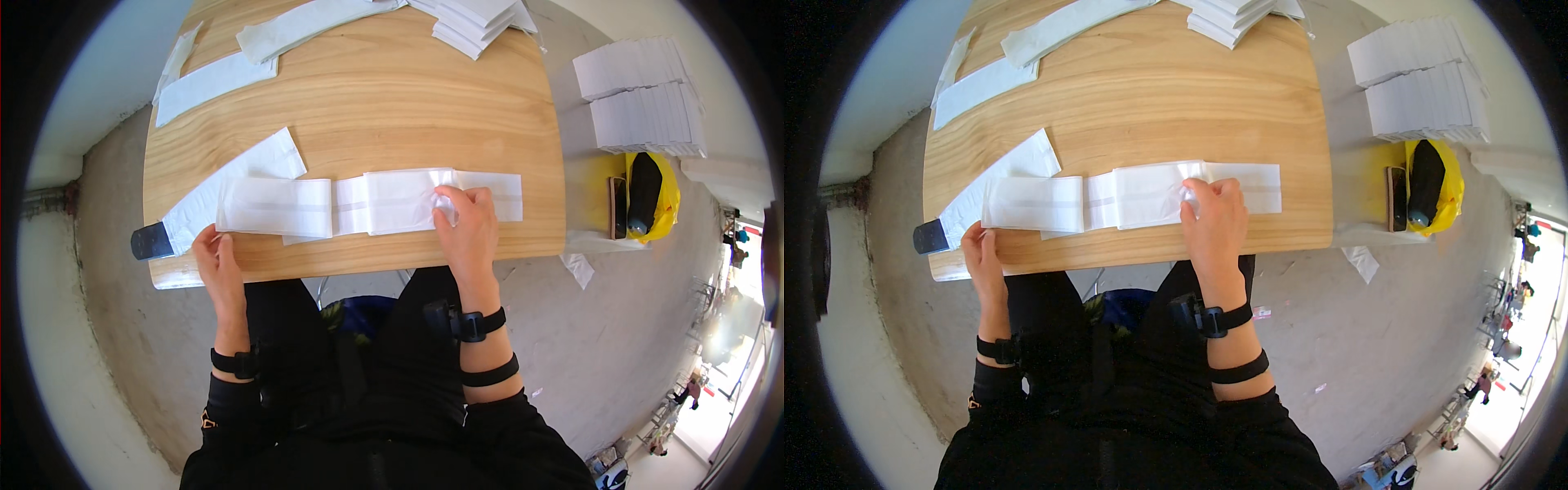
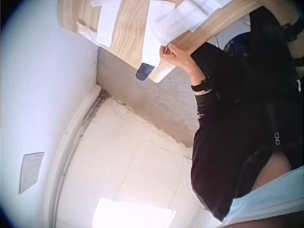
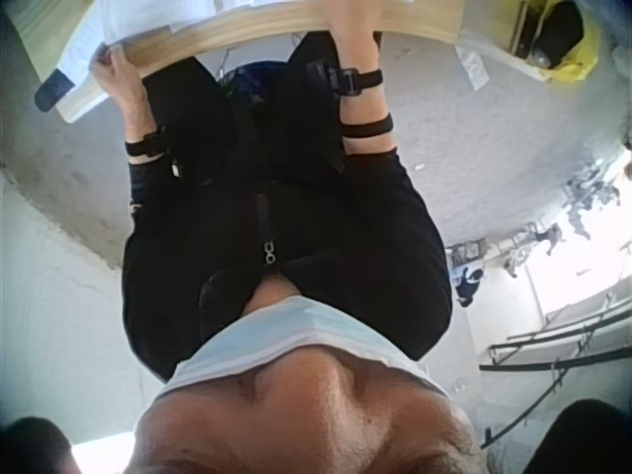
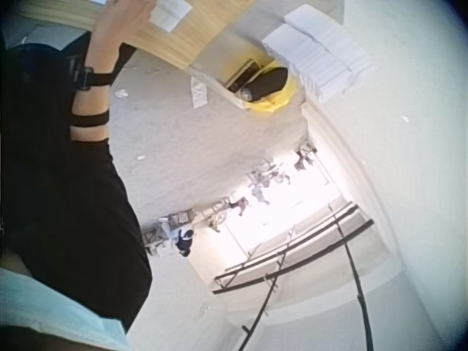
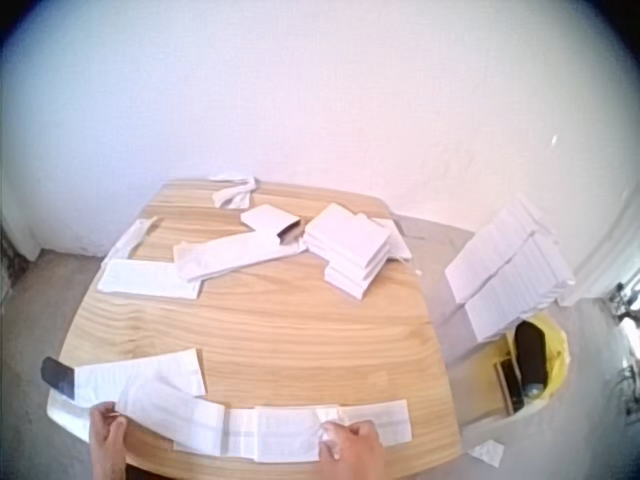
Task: Folding rectangular white paper or foam sheets into smaller rectangles and stacking them.
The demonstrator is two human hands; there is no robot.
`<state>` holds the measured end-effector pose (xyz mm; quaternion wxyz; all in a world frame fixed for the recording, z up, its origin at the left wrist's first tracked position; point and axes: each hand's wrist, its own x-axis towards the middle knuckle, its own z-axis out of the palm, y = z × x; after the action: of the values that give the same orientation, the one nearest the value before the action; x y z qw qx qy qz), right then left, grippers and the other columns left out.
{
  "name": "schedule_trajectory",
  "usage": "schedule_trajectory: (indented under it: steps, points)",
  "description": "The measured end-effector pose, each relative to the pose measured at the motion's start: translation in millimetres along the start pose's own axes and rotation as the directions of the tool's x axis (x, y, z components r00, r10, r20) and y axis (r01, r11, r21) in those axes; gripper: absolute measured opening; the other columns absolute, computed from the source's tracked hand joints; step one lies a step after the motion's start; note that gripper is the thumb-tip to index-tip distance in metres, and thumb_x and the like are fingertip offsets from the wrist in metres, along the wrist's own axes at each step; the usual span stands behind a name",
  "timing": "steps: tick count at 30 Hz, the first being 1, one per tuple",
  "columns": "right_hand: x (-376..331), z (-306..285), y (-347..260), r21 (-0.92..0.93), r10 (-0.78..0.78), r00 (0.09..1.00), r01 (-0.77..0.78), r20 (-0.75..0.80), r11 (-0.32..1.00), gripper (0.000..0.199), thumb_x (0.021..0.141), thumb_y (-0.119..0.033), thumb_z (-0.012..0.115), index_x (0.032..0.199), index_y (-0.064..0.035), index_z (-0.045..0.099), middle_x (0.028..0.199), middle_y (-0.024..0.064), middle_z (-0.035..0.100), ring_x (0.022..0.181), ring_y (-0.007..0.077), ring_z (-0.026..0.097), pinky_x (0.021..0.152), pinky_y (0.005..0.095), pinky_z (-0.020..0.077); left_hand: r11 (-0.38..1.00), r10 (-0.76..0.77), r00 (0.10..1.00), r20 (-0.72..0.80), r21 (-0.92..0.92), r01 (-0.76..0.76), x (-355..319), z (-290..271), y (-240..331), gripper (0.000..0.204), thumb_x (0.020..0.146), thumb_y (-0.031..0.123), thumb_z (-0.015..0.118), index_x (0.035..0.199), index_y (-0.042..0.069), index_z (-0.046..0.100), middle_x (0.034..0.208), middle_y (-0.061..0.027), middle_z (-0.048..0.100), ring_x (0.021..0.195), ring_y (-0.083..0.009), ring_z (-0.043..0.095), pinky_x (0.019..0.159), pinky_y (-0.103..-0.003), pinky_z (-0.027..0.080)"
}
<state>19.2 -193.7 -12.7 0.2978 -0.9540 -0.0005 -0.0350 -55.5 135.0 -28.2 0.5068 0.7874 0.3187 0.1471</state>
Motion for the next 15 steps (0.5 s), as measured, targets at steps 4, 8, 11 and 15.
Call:
schedule_trajectory:
  steps: [4,8,11,15]
  points:
    - [-1,-1,2,0.079,0.045,0.999,-0.045,0.002,0.996,0.029,0.073,-0.008,0.071,0.101,-0.0128,0.067,0.094,0.0107,0.053,0.090,0.0305,0.055,0.077,0.0400,0.0446,0.842,0.443,0.895,-0.047,0.366,-0.397,-20,13,23,0.054,0.087,0.003,0.059,0.136,-0.001,0.036,0.142,-0.0209,0.030,0.128,-0.0346,0.035,0.105,-0.047,0.031]
    - [-4,-12,23,0.136,0.087,0.989,-0.071,-0.121,0.988,0.037,0.077,-0.012,0.071,0.112,-0.0097,0.061,0.104,0.0149,0.051,0.096,0.0324,0.053,0.083,0.0399,0.0449,0.652,0.583,0.675,0.452,0.236,-0.721,-51,63,69,0.077,0.078,0.009,0.068,0.144,0.002,0.028,0.151,-0.0223,0.023,0.141,-0.0401,0.019,0.113,-0.049,0.020]
    - [-8,-20,45,0.011,0.154,0.963,-0.156,-0.220,0.988,0.050,0.077,-0.017,0.072,0.122,-0.0056,0.053,0.112,0.0183,0.048,0.101,0.0342,0.051,0.085,0.0418,0.0444,0.651,0.485,0.597,0.639,0.193,-0.735,-65,91,81,0.086,0.076,0.016,0.073,0.146,0.001,0.025,0.152,-0.0216,0.020,0.142,-0.0395,0.018,0.114,-0.048,0.020]
    - [-9,-27,66,-0.203,0.308,0.914,-0.365,-0.264,0.909,0.067,0.073,-0.026,0.077,0.127,-0.0013,0.047,0.116,0.0213,0.046,0.107,0.0366,0.049,0.088,0.0440,0.0434,0.570,0.476,0.450,0.756,0.124,-0.812,-67,112,74,0.096,0.073,0.032,0.077,0.146,0.000,0.022,0.154,-0.0196,0.018,0.143,-0.0353,0.016,0.114,-0.048,0.020]
